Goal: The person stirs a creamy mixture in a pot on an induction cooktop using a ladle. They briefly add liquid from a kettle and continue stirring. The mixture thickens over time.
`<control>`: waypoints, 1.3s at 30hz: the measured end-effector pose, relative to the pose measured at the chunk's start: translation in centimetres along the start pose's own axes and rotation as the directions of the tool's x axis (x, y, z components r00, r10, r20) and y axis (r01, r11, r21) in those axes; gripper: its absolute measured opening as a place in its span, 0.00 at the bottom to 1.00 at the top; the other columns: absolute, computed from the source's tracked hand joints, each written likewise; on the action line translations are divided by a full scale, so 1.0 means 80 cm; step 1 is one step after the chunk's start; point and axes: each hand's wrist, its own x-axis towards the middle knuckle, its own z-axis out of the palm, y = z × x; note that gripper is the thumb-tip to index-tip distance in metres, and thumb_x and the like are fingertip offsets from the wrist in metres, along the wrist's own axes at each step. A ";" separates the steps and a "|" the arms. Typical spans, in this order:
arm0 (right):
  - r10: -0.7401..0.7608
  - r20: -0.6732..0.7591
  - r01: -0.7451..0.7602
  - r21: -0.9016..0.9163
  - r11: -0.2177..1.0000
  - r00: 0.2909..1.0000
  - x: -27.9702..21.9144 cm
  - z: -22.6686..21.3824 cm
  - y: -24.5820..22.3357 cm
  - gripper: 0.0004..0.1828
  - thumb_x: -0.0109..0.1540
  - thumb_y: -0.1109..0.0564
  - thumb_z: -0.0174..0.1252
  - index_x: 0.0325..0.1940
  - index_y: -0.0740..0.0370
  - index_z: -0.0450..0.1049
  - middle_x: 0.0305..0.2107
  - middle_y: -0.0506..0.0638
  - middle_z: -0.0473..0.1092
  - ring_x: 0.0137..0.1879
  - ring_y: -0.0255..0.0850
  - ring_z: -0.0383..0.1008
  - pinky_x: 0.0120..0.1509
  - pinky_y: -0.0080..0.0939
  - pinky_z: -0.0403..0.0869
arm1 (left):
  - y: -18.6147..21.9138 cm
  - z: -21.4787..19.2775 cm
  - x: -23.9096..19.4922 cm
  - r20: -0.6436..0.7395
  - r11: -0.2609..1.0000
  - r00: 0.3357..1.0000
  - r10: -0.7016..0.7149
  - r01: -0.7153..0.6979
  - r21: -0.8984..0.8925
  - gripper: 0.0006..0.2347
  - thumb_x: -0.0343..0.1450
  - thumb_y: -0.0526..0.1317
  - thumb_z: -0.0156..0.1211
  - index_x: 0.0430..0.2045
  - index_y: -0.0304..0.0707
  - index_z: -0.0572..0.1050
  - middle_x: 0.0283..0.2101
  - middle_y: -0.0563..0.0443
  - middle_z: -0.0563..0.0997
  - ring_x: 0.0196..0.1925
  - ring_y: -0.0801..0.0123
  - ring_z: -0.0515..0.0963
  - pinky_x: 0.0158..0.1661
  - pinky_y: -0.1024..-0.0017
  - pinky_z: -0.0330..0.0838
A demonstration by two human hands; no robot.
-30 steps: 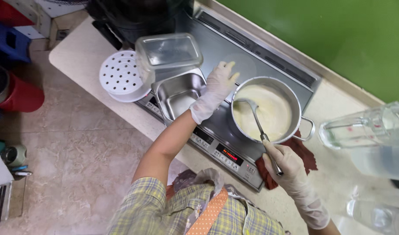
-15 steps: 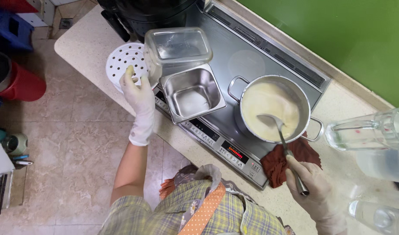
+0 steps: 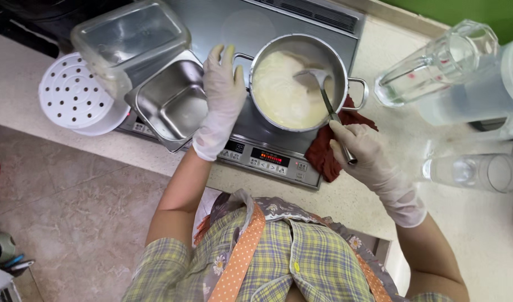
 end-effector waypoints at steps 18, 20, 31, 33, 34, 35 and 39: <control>-0.032 0.045 0.037 -0.115 0.993 0.998 0.018 0.036 0.019 0.24 0.62 0.62 0.63 0.62 0.69 0.70 0.36 0.58 0.74 0.37 0.50 0.74 0.40 0.49 0.73 | -0.019 0.051 0.033 0.295 0.956 0.914 -0.278 0.233 0.177 0.10 0.76 0.47 0.55 0.47 0.47 0.74 0.39 0.41 0.82 0.41 0.46 0.82 0.39 0.51 0.74; 0.022 0.050 -0.016 -0.101 0.995 0.999 0.011 0.007 0.017 0.20 0.62 0.61 0.64 0.58 0.68 0.73 0.27 0.55 0.72 0.30 0.47 0.73 0.35 0.47 0.72 | -0.017 0.052 0.032 0.262 0.962 0.931 -0.253 0.213 0.172 0.10 0.76 0.47 0.56 0.46 0.45 0.74 0.38 0.42 0.82 0.40 0.46 0.82 0.38 0.51 0.74; 0.424 -0.078 -0.341 0.474 0.812 0.902 -0.001 0.036 0.002 0.13 0.68 0.63 0.61 0.57 0.61 0.79 0.32 0.50 0.77 0.34 0.34 0.75 0.37 0.32 0.72 | -0.016 0.055 0.028 0.240 0.959 0.939 -0.247 0.202 0.198 0.11 0.76 0.47 0.55 0.45 0.43 0.74 0.36 0.41 0.81 0.39 0.47 0.82 0.37 0.52 0.74; 0.241 -0.172 -0.153 0.412 0.898 0.955 0.006 0.055 0.013 0.16 0.67 0.63 0.63 0.60 0.62 0.76 0.35 0.52 0.75 0.38 0.36 0.76 0.43 0.35 0.74 | -0.016 0.055 0.029 0.231 0.960 0.944 -0.234 0.186 0.211 0.10 0.76 0.47 0.55 0.45 0.43 0.74 0.36 0.41 0.81 0.40 0.47 0.82 0.38 0.52 0.74; 0.164 -0.191 -0.097 0.320 0.943 0.968 0.010 0.058 0.020 0.18 0.66 0.62 0.64 0.61 0.62 0.75 0.36 0.53 0.76 0.39 0.38 0.77 0.43 0.36 0.75 | -0.016 0.056 0.031 0.226 0.960 0.946 -0.233 0.188 0.206 0.10 0.76 0.47 0.55 0.45 0.42 0.74 0.36 0.41 0.81 0.39 0.47 0.82 0.37 0.52 0.74; 0.087 -0.199 -0.040 0.226 0.973 0.976 0.012 0.058 0.027 0.21 0.65 0.61 0.65 0.62 0.63 0.74 0.37 0.54 0.76 0.40 0.40 0.77 0.43 0.37 0.77 | -0.016 0.056 0.029 0.224 0.961 0.946 -0.235 0.190 0.202 0.11 0.76 0.47 0.55 0.45 0.42 0.74 0.36 0.41 0.81 0.39 0.47 0.82 0.37 0.53 0.74; -0.027 -0.048 0.024 -0.063 0.998 0.998 0.006 0.031 0.035 0.27 0.62 0.58 0.67 0.65 0.68 0.71 0.33 0.55 0.74 0.38 0.45 0.77 0.41 0.42 0.77 | -0.015 0.056 0.029 0.241 0.953 0.934 -0.263 0.214 0.212 0.11 0.75 0.47 0.55 0.46 0.42 0.74 0.36 0.41 0.81 0.38 0.48 0.82 0.36 0.53 0.74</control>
